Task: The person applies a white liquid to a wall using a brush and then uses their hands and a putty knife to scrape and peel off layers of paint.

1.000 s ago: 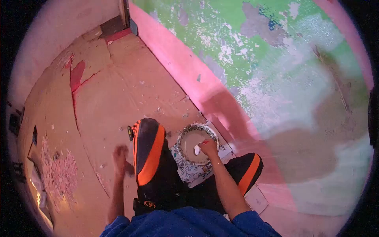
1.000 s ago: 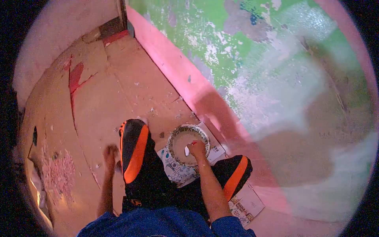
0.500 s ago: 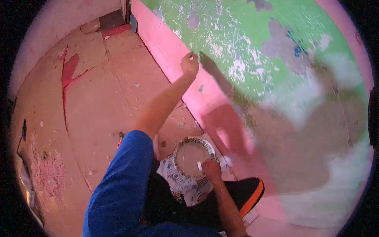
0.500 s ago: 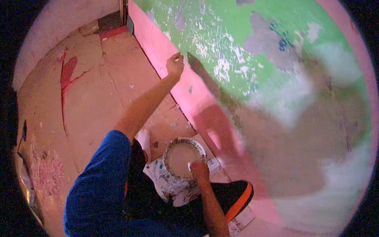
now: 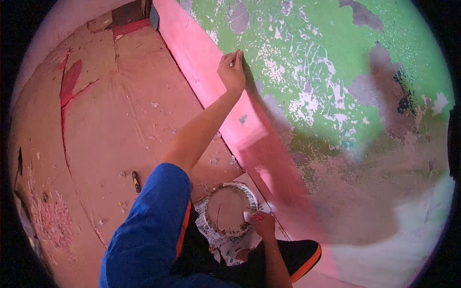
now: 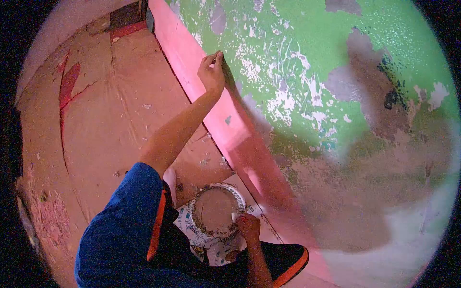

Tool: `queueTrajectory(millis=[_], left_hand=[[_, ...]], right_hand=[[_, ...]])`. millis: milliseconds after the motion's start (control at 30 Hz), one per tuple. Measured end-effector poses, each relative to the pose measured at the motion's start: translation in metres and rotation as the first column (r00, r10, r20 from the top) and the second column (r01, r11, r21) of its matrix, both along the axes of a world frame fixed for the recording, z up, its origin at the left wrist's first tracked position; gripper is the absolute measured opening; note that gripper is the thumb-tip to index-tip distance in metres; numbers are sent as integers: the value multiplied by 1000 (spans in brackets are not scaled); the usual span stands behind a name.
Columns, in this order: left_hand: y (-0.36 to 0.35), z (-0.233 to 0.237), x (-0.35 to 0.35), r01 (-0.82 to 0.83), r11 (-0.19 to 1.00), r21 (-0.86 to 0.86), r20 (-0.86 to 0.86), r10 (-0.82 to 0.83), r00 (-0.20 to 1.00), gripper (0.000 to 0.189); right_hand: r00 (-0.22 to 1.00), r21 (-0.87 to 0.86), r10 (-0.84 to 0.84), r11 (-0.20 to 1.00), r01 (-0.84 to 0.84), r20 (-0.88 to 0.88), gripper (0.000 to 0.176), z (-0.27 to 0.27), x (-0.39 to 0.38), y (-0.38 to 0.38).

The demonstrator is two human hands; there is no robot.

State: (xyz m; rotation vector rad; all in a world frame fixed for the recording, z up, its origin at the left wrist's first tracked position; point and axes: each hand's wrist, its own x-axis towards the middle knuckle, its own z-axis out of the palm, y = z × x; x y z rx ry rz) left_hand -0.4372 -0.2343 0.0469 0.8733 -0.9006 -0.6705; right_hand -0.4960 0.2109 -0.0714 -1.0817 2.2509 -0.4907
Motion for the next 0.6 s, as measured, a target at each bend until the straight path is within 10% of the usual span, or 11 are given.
queueTrajectory(millis=[300,367,433,600], left_hand=[[-34,-20,9,-156,986,-55,437,164,884,16],[-35,-38,22,-214,868,448,430,1,903,24],[-40,-79,43,-128,857,500,506,-169,845,28],[3,-38,43,235,971,-31,267,-219,939,17]], right_hand=[[994,-14,93,996,-94,-61,19,-6,4,-13],[993,-35,83,996,-86,-85,19,-9,4,-11],[992,-20,77,997,-79,-96,19,-5,3,-11],[974,-12,148,988,-152,-172,19,9,8,-16]])
